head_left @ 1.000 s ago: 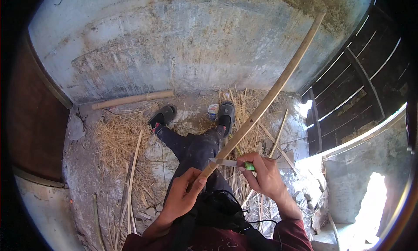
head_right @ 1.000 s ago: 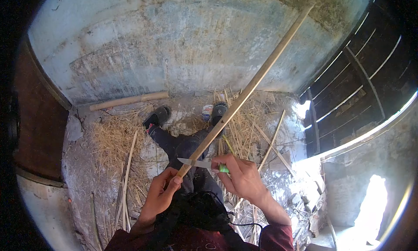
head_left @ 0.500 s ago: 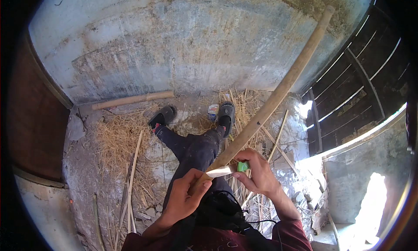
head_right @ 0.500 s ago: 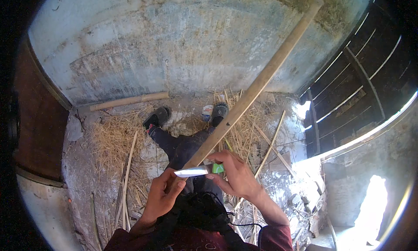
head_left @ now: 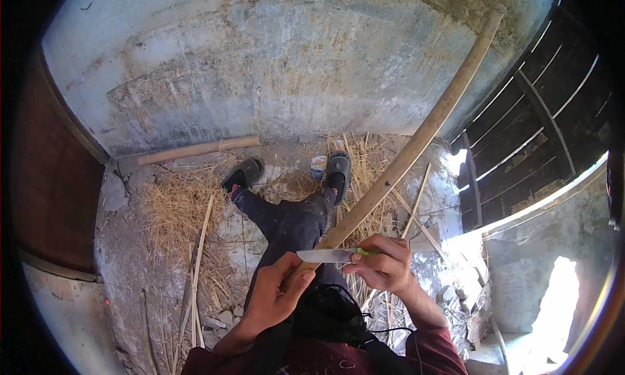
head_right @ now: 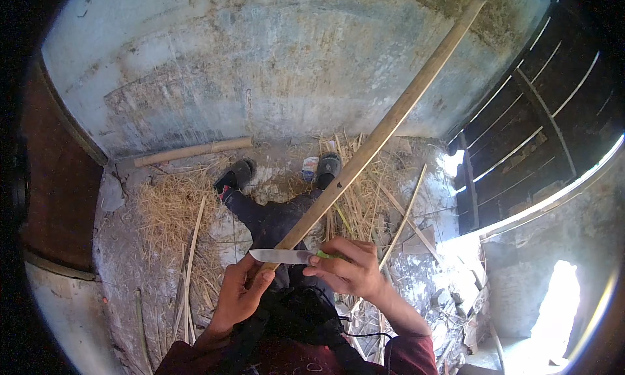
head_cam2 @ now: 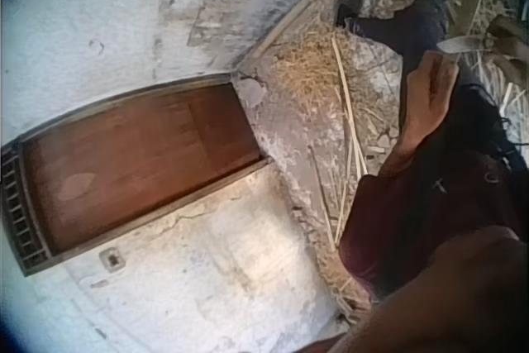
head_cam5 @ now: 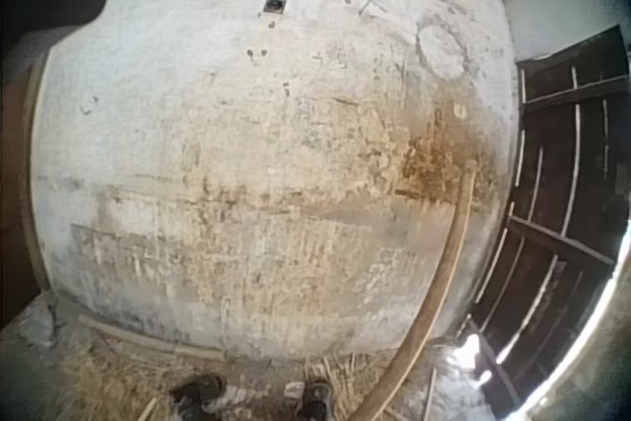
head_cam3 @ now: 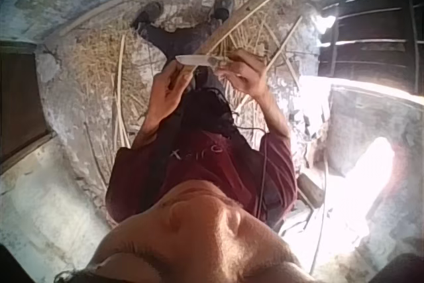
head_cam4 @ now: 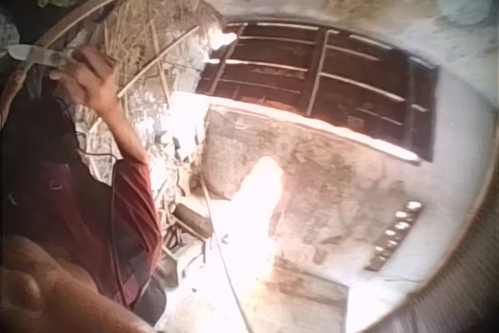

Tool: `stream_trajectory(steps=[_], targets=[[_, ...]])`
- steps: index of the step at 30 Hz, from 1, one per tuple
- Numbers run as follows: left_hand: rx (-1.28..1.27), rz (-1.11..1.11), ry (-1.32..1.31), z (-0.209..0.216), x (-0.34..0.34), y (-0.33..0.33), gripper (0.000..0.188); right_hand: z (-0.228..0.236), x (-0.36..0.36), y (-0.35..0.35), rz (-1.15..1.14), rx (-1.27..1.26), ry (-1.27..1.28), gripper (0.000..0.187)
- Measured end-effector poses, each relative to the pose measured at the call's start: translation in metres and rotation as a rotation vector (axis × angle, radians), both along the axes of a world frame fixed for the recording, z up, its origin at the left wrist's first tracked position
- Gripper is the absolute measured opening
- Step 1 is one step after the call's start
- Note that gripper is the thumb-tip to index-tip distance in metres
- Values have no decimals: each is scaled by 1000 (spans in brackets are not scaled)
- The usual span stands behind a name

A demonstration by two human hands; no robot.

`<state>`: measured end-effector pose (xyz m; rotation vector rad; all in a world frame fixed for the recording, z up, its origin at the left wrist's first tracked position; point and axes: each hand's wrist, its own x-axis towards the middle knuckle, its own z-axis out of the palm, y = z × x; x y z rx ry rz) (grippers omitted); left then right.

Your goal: The person sits on a floor and uses a knife to shave thin strips from a length of bamboo, repeatedly running the blade along the wood to remove shavings and smooth the surface.

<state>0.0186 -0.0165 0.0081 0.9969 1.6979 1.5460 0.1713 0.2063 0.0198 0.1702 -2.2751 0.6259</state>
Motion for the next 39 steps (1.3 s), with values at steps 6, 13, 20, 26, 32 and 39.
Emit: stream_trajectory(steps=[6, 13, 20, 26, 32, 39], targets=[[-24, -36, -14, 6, 1, -1, 20, 3, 3, -4, -29, 46, 33, 29], [0, -34, 0, 3, 2, -2, 22, 5, 3, -8, -14, -15, 29, 28], [-16, -13, 50, 6, 0, -1, 22, 9, 3, -14, -99, 39, 42, 27], [0, -25, 26, 7, 2, -1, 22, 12, 3, -19, -106, 51, 58, 25], [-31, -32, 27, 7, 0, -2, 22, 18, 4, -16, -154, -38, 47, 26], [-56, -31, 60, 7, 0, -2, 23, 24, 3, -9, -269, 10, 103, 33]])
